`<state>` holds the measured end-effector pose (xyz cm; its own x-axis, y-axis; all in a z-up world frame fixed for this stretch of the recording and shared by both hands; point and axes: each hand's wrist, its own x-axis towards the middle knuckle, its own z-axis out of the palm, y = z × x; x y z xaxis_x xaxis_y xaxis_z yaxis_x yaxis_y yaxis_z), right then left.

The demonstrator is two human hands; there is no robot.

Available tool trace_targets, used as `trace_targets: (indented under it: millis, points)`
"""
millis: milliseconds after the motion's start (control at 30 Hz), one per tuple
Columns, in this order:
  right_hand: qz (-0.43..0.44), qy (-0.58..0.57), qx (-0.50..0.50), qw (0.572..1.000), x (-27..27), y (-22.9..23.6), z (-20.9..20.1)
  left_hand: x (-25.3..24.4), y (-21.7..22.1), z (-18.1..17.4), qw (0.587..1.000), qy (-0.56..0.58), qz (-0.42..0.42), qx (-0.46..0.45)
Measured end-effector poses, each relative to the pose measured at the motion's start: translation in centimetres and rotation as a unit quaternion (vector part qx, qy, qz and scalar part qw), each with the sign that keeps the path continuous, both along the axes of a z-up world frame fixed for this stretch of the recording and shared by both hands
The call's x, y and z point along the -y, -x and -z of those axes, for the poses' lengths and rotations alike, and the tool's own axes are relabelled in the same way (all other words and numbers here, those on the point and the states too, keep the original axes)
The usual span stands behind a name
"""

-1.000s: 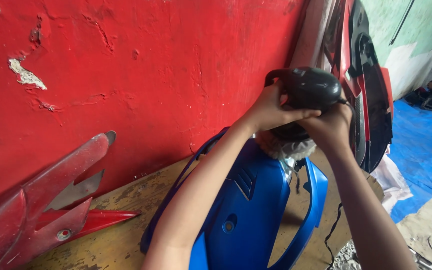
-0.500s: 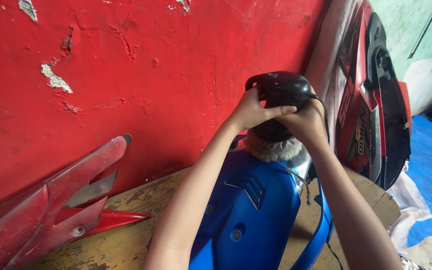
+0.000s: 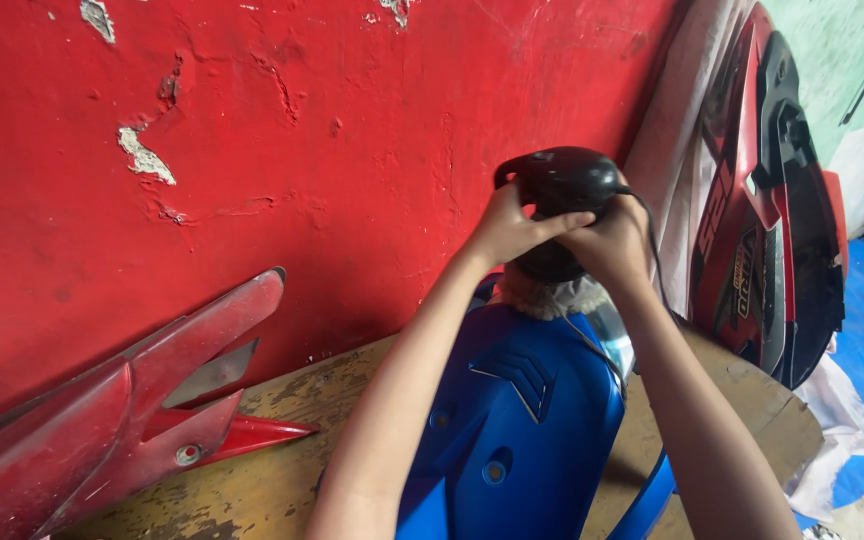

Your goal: The person uses a handheld electric polisher with a buffing pad to polish the surface of a blue motorcycle fairing. The person moves the tool across the curved surfaces and edges of the fairing, which rests on a wooden workbench.

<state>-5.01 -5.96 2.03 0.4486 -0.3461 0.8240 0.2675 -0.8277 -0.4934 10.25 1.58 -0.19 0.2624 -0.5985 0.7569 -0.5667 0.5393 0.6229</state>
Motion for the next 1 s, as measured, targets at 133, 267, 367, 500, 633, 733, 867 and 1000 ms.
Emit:
trace_targets:
  millis: [133, 267, 367, 500, 633, 733, 867, 1000]
  points:
    - [-0.072, -0.045, -0.016, 0.996, -1.5, 0.1, 1.2, -3.4, 1.1, 0.8, 1.0, 0.004, 0.016, -0.003]
    - [-0.033, -0.022, -0.031, 0.999, -3.0, 3.2, 0.5, -5.1, 4.2, -0.3, 0.999, -0.012, 0.029, 0.028]
    - [-0.082, -0.045, -0.022, 0.995, -3.9, 3.7, 0.3, -5.2, 4.7, 0.1, 0.999, -0.027, 0.013, 0.023]
    - [-0.05, -0.023, -0.023, 0.998, -4.8, 0.8, 0.8, -5.7, 2.6, 2.3, 0.998, 0.039, 0.007, -0.041]
    - [-0.081, -0.007, -0.034, 0.996, -6.7, -1.7, 1.4, -8.3, 0.5, 3.8, 0.995, 0.073, -0.007, -0.063]
    - [-0.098, -0.045, -0.102, 0.989, -9.5, -0.2, 1.0, -10.8, 1.1, 4.7, 0.996, 0.039, -0.02, -0.073]
    - [-0.146, -0.06, -0.091, 0.983, -10.8, 1.8, 1.0, -12.1, 3.4, 4.6, 0.998, 0.041, 0.0, -0.052]
    - [-0.123, -0.062, -0.087, 0.987, -10.1, 1.0, 1.7, -11.1, 3.0, 4.8, 0.996, 0.044, -0.032, -0.075]
